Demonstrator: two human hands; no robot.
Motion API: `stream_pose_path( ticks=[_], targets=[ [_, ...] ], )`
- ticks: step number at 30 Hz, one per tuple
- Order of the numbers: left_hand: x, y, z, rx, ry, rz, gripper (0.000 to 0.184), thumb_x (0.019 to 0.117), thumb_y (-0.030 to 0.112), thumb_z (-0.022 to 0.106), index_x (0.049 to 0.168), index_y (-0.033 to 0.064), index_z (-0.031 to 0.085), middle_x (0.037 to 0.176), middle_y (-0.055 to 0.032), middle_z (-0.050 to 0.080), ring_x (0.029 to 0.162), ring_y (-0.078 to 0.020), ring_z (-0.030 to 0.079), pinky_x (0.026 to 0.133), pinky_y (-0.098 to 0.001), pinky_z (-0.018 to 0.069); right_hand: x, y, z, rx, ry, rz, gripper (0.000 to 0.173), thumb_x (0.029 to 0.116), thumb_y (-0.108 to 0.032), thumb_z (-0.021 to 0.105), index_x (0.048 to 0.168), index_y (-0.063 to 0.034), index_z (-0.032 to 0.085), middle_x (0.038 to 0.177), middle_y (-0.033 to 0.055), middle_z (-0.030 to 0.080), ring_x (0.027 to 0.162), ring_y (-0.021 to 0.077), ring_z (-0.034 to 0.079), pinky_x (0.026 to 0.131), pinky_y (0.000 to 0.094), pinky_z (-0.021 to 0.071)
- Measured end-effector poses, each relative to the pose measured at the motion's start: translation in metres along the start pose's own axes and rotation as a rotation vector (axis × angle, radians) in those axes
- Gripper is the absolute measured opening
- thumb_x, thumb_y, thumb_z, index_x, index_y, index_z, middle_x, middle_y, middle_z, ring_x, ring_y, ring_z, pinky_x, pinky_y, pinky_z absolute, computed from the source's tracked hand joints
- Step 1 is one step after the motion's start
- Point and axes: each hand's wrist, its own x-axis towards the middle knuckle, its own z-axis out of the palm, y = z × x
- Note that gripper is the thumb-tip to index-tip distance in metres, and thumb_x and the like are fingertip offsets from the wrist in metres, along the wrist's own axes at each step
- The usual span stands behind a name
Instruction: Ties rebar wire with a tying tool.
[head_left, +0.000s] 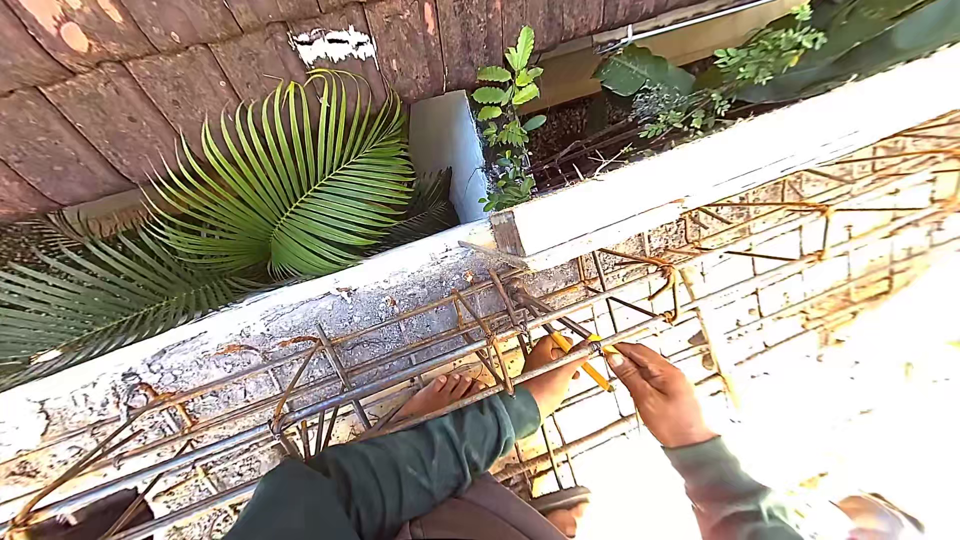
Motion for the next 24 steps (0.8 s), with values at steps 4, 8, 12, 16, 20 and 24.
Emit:
stream_pose_path(
  ticks=[4, 8, 12, 16, 20, 24],
  targets=[
    [0.014, -0.013, 0.017, -0.071, 0.077, 0.007, 0.029, 0.1058, 0.021, 0.057, 0.126, 0.0008, 0.054, 0.104, -0.0091, 0.065, 0.082, -0.0114, 0.064, 0.070, -0.0260, 0.0527, -0.008, -0.013, 0.003, -0.266, 0.018, -0.099, 0.035, 0.1025, -0.019, 0.051, 0.116, 0.0059, 0.071, 0.105, 0.0224, 0.070, 0.098, 0.0377, 0.068, 0.089, 0.0569, 0.0536],
    [0.018, -0.005, 0.029, -0.075, 0.153, -0.071, 0.037, 0.1043, 0.024, 0.061, 0.131, 0.0005, 0.051, 0.107, -0.0123, 0.065, 0.086, -0.0148, 0.065, 0.073, -0.0294, 0.0537, -0.008, -0.019, 0.011, -0.490, 0.090, -0.132, 0.031, 0.1044, -0.014, 0.050, 0.114, 0.0071, 0.071, 0.102, 0.0287, 0.068, 0.100, 0.0535, 0.064, 0.088, 0.0687, 0.0483],
    [0.018, -0.003, 0.036, -0.096, 0.197, -0.040, 0.034, 0.1024, 0.024, 0.064, 0.126, 0.0003, 0.055, 0.100, -0.0113, 0.065, 0.076, -0.0136, 0.062, 0.068, -0.0282, 0.0524, -0.012, -0.033, 0.013, -0.728, 0.132, -0.142, 0.032, 0.0997, -0.013, 0.060, 0.125, 0.0077, 0.065, 0.117, 0.0329, 0.064, 0.109, 0.0577, 0.060, 0.087, 0.0726, 0.0463],
    [0.015, 0.007, 0.039, -0.103, 0.187, -0.027, 0.034, 0.1034, 0.024, 0.062, 0.128, 0.0017, 0.055, 0.100, -0.0101, 0.061, 0.075, -0.0131, 0.056, 0.069, -0.0290, 0.0491, -0.014, -0.033, 0.007, -1.009, 0.082, -0.229, 0.081, 0.0743, -0.016, 0.086, 0.145, 0.0045, 0.053, 0.136, 0.0331, 0.058, 0.125, 0.0552, 0.056, 0.099, 0.0726, 0.0414],
    [0.024, 0.005, 0.040, -0.047, 0.154, 0.006, 0.039, 0.1041, 0.025, 0.061, 0.133, 0.0013, 0.050, 0.107, -0.0122, 0.062, 0.088, -0.0158, 0.061, 0.077, -0.0317, 0.0516, 0.003, 0.006, 0.015, -1.046, 0.425, -0.475, 0.035, 0.0823, 0.000, 0.073, 0.117, 0.0080, 0.068, 0.096, 0.0301, 0.068, 0.086, 0.0528, 0.067, 0.066, 0.0615, 0.0529],
    [0.036, -0.004, 0.041, -0.062, 0.183, 0.034, 0.039, 0.1016, 0.019, 0.065, 0.131, 0.0001, 0.049, 0.104, -0.0119, 0.061, 0.083, -0.0146, 0.059, 0.075, -0.0302, 0.0511, 0.015, 0.028, 0.021, -0.996, 0.477, -0.512, 0.033, 0.0774, 0.000, 0.071, 0.109, 0.0103, 0.069, 0.092, 0.0296, 0.068, 0.080, 0.0512, 0.068, 0.059, 0.0587, 0.0530]
  ],
)
